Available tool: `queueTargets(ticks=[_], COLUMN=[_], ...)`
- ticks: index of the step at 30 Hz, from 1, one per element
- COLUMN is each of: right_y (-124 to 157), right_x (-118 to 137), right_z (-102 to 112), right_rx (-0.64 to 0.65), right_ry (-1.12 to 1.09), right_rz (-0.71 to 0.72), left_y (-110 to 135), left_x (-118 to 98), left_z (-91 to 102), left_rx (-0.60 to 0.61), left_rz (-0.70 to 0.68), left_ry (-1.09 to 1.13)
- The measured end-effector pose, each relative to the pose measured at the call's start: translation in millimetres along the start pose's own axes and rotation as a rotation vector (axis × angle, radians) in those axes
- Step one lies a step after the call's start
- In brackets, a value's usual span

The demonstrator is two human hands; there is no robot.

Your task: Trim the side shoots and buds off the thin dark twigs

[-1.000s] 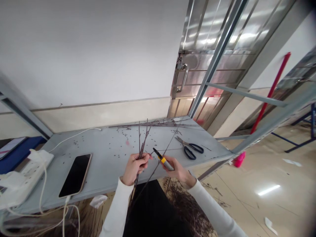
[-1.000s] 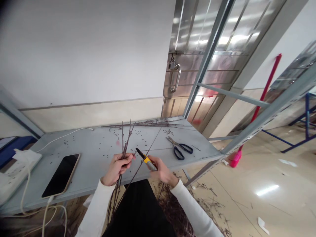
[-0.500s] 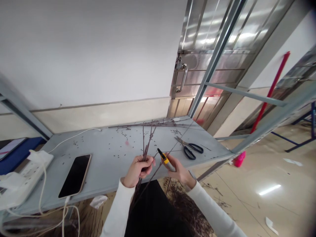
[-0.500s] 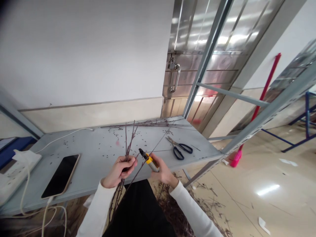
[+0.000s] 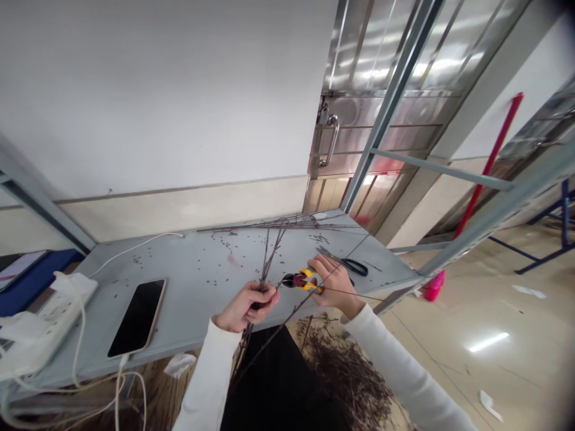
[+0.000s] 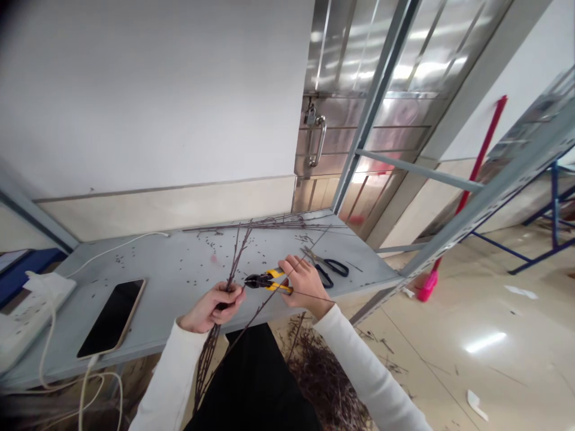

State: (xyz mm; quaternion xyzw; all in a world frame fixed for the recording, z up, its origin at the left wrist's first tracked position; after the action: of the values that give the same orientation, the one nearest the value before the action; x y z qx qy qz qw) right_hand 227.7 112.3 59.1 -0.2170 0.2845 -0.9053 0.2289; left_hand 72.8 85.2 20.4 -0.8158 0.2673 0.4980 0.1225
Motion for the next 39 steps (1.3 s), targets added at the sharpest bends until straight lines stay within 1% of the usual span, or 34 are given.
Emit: queueTargets(ticks=[6,9,15,24,26,28,31,35,37,39], right_y=[-4.3,-5.2,-2.2,3.4,4.3,5.4,8.0,10.8,13.2,19.2], right_x=[5.6,10.4,13.6,16.8,16.4,14.6,11.9,13.6,15.5,19.6], right_z=[-3.5,-2.8,-0.5,-0.5,-2.8,-8.3,-16.4,-14.1,-12.9,-15.6], right_rx=[0.129,0.162,0.104,-0.012,-0.005,0.073,0.27,0.522,0.667,0.836], right_ry=[-0.014,-0.05,-0.144,-0.189,-0.212,-0.268,-0.37,-0.449,-0.548,-0.726], right_rz=[0.005,0.014,-0.004,0.004,-0.016,-0.052,-0.106,-0.149,-0.217,-0.31], left_y=[1.5,1.3,2.1,0.4,-0.9,-1.6,-0.1,4.6,6.0,6.2], left_x=[-0.7,-0.7,1.1,6.9,8.4,8.2,4.4,-2.1,-5.2,-8.4], left_z=[-2.5,-4.6,-5.9,-8.7,-8.0,-4.9,2.8,10.4,9.7,6.8], left_rx=[0.002,0.007,0.033,0.079,0.081,0.067,0.027,-0.012,-0.014,-0.008], left_rz=[-0.026,-0.031,-0.024,0.027,0.044,0.05,0.043,0.049,0.05,0.035], left_ry=[0.025,0.04,0.064,0.066,0.055,0.036,-0.015,-0.105,-0.136,-0.169])
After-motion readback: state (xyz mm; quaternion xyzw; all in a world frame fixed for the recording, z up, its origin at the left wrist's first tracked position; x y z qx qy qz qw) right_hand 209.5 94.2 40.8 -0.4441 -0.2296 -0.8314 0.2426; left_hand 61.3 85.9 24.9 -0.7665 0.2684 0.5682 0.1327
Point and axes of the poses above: each hand's wrist, its own y-axis away from the middle knuckle, its own z-axis out of the back of the hand, x = y × z, the point moved 7 cm from there along -y, towards the middle knuckle, and after that the axes turned 14 degrees about -z, right-handed, at the moved point
